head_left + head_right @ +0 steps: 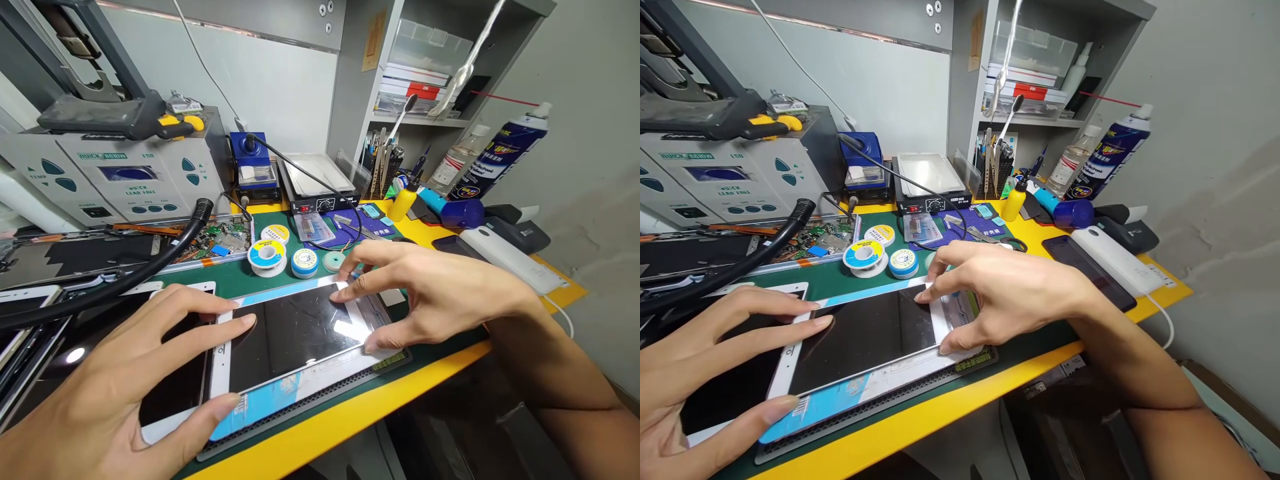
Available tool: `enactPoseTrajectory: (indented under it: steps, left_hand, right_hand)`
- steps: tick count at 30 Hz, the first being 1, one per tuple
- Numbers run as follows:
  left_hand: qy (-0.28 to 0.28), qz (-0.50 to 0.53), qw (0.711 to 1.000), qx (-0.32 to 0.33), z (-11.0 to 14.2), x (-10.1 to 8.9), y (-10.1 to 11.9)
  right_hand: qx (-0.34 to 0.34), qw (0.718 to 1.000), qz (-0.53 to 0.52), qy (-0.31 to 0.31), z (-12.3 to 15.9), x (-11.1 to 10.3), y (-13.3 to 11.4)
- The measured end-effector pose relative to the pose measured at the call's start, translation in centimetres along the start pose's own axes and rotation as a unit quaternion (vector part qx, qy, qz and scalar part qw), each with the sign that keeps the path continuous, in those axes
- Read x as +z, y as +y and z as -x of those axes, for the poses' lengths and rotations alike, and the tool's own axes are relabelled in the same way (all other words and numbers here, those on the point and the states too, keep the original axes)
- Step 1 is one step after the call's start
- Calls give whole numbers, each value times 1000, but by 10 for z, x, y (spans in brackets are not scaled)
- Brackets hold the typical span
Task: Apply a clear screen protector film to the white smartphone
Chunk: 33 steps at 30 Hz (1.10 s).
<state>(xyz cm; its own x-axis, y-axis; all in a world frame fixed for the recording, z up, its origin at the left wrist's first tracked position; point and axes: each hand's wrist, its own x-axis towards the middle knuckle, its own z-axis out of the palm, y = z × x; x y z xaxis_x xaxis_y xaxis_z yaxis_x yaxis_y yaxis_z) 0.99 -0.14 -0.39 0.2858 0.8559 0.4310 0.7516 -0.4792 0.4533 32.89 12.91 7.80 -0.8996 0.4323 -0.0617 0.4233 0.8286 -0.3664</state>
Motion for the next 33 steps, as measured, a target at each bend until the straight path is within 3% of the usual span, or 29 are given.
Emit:
enactPoseTrajectory:
  steps: [10,19,33]
  left_hand:
    - [-1,-11,1000,4,0,0,-2]
    - [-2,-31,1000,3,-1,-4,1]
    - [-63,-39,995,68,-10,-15,3]
  right_hand:
    - [1,1000,-14,-1,-1,0,0]
    - [-37,998,-28,43,-7,11,-1]
    - [20,1000,-19,16,-8,10,-5]
